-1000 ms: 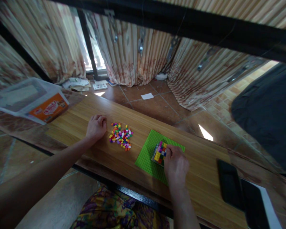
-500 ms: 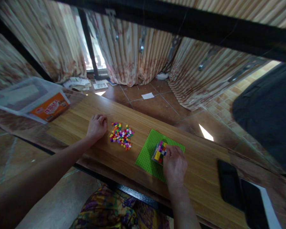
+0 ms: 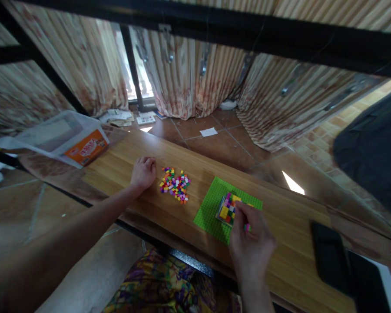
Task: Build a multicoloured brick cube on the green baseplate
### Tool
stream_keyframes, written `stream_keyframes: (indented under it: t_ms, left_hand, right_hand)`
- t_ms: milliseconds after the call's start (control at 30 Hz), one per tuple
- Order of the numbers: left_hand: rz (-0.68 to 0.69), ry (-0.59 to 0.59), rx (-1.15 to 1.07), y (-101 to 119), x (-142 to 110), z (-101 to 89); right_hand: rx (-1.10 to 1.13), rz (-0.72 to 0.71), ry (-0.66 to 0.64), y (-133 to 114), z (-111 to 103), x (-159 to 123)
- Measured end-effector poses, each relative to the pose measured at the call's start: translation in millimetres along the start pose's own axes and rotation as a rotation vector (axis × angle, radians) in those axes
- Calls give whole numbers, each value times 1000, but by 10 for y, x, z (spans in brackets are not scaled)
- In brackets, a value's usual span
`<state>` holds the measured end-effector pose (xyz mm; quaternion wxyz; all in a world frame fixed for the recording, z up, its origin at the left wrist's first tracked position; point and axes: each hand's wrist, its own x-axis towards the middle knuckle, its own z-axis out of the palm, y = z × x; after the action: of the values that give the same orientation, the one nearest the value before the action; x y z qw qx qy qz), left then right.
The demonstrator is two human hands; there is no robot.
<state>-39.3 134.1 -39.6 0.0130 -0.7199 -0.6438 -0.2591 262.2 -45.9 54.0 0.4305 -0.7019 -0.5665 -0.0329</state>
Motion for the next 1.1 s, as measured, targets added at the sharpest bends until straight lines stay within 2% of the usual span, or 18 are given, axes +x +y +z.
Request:
stream_keyframes:
  t_ms: [67, 167, 300, 367, 467, 600, 900, 1000, 1100]
  left_hand:
    - [-7, -14, 3, 16, -2, -16]
    - [-5, -27, 6, 40, -4, -38]
    - [-10, -29, 10, 50, -5, -41]
    - [-14, -22, 9, 44, -6, -31]
    - [-12, -15, 11, 32, -8, -15]
    - [-15, -15, 16, 27, -11, -10]
    - [7, 10, 4, 7, -8, 4]
    - [18, 18, -15, -12, -2, 12]
    - [23, 22, -16, -30, 4, 17]
  right_hand:
    - [88, -36, -82, -142, 98, -131]
    - [216, -83, -237, -297, 356, -351]
    - [218, -96, -388, -375, 761, -522]
    - [167, -133, -405, -385, 943, -532]
    - [107, -194, -357, -399, 1166, -494]
    - [65, -247, -313, -410, 1352, -447]
    - [88, -320, -249, -397, 1416, -490]
    - [133, -315, -270, -451, 1309, -473]
    - [161, -268, -237, -475, 1061, -416]
